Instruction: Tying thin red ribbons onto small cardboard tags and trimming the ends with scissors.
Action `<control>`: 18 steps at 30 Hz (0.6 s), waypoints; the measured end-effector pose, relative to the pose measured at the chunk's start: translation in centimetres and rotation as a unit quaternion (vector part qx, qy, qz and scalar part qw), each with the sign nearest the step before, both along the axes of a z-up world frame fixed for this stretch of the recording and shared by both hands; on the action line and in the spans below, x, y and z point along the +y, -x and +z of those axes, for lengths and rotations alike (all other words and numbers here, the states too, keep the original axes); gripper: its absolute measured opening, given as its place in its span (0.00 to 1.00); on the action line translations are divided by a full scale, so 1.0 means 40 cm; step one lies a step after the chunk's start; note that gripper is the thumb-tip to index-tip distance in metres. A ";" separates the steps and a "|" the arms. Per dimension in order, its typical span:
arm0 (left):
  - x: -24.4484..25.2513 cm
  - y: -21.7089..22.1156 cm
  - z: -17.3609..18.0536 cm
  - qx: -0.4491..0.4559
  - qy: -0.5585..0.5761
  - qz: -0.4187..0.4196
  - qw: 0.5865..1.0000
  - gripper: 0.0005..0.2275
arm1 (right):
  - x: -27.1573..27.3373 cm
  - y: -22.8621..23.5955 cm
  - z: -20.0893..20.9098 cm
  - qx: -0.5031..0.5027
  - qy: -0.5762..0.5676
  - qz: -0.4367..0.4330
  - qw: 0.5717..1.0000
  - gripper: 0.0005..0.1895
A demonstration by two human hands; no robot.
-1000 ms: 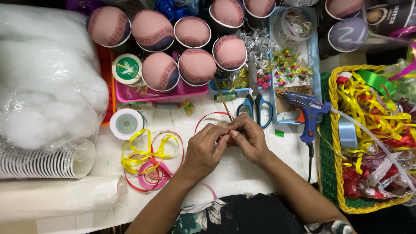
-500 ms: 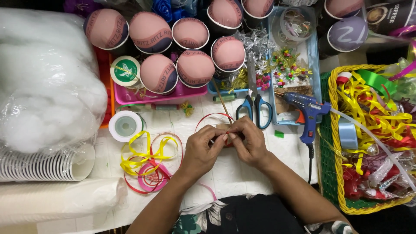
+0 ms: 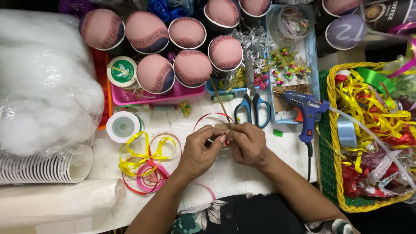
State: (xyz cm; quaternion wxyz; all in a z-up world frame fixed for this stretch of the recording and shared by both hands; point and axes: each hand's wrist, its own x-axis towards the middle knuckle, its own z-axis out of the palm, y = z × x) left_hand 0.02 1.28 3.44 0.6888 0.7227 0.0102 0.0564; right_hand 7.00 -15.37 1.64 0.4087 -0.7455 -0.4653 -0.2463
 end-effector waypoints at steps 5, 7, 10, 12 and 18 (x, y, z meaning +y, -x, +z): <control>-0.001 -0.005 0.017 0.008 0.035 0.009 0.999 0.07 | -0.001 0.007 -0.006 -0.031 -0.007 -0.022 0.999 0.06; -0.001 -0.007 0.011 0.006 0.045 0.011 0.999 0.07 | -0.001 0.012 -0.003 -0.022 -0.018 -0.022 0.999 0.06; 0.001 -0.005 -0.006 0.012 0.060 0.033 0.998 0.06 | -0.002 0.017 0.020 0.039 -0.025 0.001 0.999 0.05; 0.002 -0.005 -0.024 0.016 0.087 0.039 0.995 0.06 | -0.003 0.019 0.046 0.193 -0.044 0.048 0.979 0.08; 0.010 -0.004 -0.024 0.001 0.112 0.045 0.993 0.06 | -0.006 0.018 0.040 0.349 -0.079 0.086 0.930 0.22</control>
